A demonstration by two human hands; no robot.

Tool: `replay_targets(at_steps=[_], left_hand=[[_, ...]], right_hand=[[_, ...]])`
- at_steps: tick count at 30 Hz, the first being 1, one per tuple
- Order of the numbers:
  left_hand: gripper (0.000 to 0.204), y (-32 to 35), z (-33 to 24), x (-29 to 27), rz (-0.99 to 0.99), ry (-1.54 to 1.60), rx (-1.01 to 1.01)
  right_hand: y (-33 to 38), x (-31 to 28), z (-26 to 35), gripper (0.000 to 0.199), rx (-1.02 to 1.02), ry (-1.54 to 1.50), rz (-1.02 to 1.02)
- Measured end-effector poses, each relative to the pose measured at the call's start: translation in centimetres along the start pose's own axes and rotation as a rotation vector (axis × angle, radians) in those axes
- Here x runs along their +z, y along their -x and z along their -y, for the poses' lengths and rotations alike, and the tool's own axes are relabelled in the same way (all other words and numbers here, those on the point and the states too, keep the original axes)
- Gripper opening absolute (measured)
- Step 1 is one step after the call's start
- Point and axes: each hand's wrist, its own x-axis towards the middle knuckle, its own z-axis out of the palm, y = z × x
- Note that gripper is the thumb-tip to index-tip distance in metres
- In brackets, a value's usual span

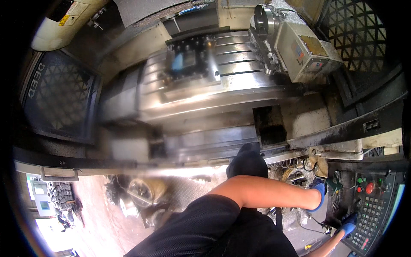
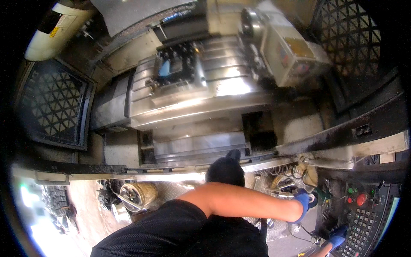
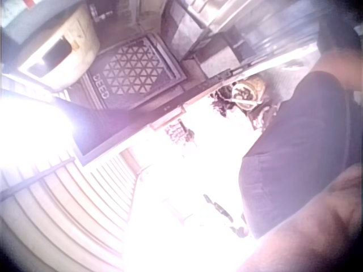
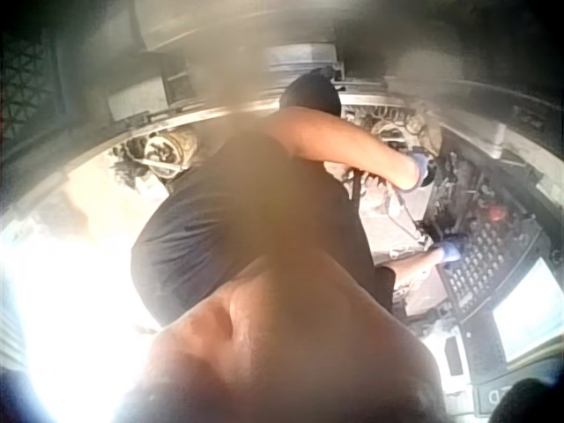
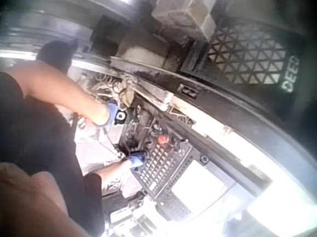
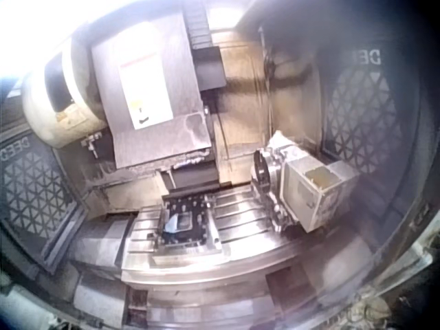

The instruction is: The person operates a CNC machine's control panel, pressing various buttons and navigating menus. They then open the machine door, insert a metal component into the tool holder, and secure it using a wrench before returning to the control panel.

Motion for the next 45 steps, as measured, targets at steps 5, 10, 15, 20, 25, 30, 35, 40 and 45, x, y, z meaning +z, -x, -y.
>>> replay_targets(at_steps=[5,10,15,20,25,30,35,40,45], left_hand=[[0.055,0.4,0.1,0.0,0.006,0.033,-0.013],[0.056,0.7,0.2,0.0,0.016,0.042,-0.023],[0.056,1.1,0.6,0.0,0.04,0.034,-0.047],[0.058,1.4,0.8,-0.2,0.056,0.042,-0.078],[0.061,-0.9,0.7,0.6,0.137,-0.19,-0.015],[0.061,-4.0,-0.9,3.2,0.108,-0.265,-0.059],[0.062,-2.3,-0.5,2.0,0.101,0.007,-0.096],[0.049,1.0,0.7,0.1,0.021,-0.014,-0.071],[0.045,0.8,0.3,0.6,-0.036,0.029,-0.082]], right_hand=[[0.8,0.5,0.7,0.054,0.057,-0.05,-0.054],[1.8,1.2,1.3,0.043,-0.028,-0.059,-0.108],[3.6,1.7,3.1,0.047,0.01,-0.104,-0.118],[3.4,1.2,3.3,0.044,0.091,0.026,-0.081],[5.3,2.2,4.5,0.05,-0.056,0.097,-0.117],[10.4,3.3,9.4,0.054,-0.314,0.813,-0.209],[8.9,3.2,8.5,0.051,0.051,0.064,-0.067],[6.1,2.8,6.0,0.049,0.246,-0.321,-0.07],[9.3,2.7,8.9,0.048,-0.07,0.532,-0.08]])
